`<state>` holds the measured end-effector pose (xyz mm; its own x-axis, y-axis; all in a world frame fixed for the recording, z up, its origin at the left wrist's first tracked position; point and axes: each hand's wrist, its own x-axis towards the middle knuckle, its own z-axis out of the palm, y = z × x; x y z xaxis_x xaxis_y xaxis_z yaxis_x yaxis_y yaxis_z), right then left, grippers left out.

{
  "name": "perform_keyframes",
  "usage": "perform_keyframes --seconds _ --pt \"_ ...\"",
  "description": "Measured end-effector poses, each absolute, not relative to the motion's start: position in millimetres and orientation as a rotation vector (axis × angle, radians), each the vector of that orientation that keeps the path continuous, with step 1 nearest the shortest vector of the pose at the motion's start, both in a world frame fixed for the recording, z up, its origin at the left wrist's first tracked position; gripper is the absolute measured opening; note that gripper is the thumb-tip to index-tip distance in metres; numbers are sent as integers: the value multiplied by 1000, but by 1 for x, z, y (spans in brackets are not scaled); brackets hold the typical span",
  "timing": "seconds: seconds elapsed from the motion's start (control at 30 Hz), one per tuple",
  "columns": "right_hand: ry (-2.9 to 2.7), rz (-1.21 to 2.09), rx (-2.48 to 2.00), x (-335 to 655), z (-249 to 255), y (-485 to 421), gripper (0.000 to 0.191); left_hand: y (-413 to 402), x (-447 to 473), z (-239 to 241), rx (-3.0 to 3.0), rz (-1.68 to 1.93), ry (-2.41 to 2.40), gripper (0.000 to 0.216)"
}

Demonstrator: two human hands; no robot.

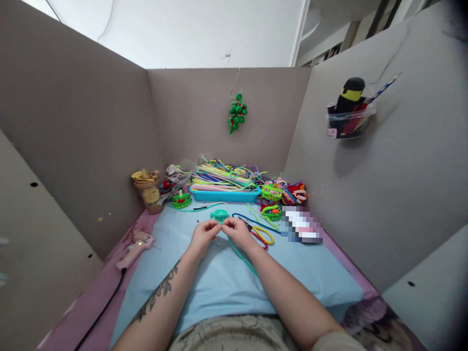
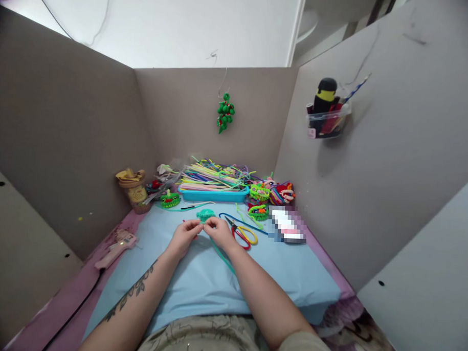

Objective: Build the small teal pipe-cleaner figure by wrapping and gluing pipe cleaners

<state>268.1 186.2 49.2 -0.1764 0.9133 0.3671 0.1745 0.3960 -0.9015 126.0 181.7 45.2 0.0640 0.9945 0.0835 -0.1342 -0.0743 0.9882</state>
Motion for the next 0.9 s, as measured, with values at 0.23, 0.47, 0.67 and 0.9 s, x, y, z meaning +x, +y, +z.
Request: perform_keyframes --seconds 0.23,0.47,0.67,0.9 --pt "-1580 840 -966 263 48 185 17 184 133 38 1081 1380 1016 30" --pt "-1573 833 -951 262 45 186 16 186 134 37 1002 1387 984 27" --pt "-1578 831 -975 261 45 186 15 182 136 44 1013 1372 941 21" --pt "-1580 871 -985 260 45 186 16 180 137 49 1048 1406 964 17"
